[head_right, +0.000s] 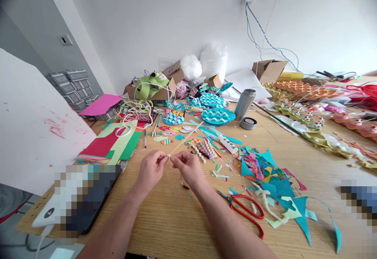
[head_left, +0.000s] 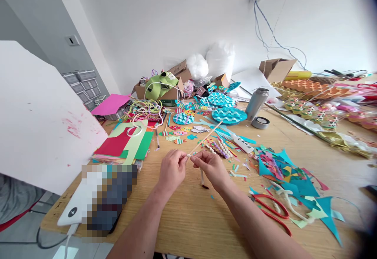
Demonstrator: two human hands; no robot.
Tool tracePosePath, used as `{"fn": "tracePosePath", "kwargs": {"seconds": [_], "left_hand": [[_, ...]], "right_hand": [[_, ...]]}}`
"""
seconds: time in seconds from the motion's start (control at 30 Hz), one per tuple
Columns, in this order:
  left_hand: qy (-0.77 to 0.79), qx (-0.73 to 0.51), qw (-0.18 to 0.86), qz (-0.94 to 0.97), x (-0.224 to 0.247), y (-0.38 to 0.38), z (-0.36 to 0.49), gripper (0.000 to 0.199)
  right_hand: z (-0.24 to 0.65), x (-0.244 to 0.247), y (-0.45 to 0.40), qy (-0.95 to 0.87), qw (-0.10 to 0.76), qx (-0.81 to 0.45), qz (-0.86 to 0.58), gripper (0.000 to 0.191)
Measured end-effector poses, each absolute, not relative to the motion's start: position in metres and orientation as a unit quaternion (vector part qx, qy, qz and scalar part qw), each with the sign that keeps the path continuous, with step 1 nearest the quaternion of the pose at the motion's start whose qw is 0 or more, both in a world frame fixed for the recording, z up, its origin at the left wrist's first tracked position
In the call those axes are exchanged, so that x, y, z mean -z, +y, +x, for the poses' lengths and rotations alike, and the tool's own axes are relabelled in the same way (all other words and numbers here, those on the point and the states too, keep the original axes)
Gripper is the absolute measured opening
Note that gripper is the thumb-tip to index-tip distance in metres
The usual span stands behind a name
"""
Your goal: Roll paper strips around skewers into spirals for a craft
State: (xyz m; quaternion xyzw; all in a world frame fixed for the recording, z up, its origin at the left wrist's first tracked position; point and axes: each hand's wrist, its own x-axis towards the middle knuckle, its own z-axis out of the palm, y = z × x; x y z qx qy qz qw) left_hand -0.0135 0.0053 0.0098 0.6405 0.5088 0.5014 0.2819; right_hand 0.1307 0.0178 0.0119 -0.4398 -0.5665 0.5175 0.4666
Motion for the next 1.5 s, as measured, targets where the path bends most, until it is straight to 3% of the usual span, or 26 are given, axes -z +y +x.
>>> {"fn": "tracePosePath", "kwargs": {"seconds": [0.13,0.5,0.9,1.27,1.5], "left_hand": [[0.515,-0.488,0.317,0.630,-0.008,0.006,-0.011,0.008],[0.418,-0.482,0.634,0.437,-0.016,0.008,-0.014,0.022],[0.347,-0.422,0.747,0.380,-0.014,0.011,-0.028,0.017],[0.351,-0.399,0.749,0.397,-0.018,0.009,-0.029,0.018],[0.437,-0.456,0.591,0.502,-0.017,0.008,-0.019,0.035]], "right_hand": [[0.132,-0.015,0.017,-0.604,0.461,-0.474,-0.445,0.032],[0.140,-0.021,0.016,-0.690,0.437,-0.388,-0.428,0.023],[0.143,-0.027,0.016,-0.702,0.440,-0.410,-0.381,0.023],[0.145,-0.018,0.021,-0.670,0.442,-0.465,-0.374,0.021],[0.143,-0.016,0.023,-0.653,0.447,-0.435,-0.430,0.019]]}}
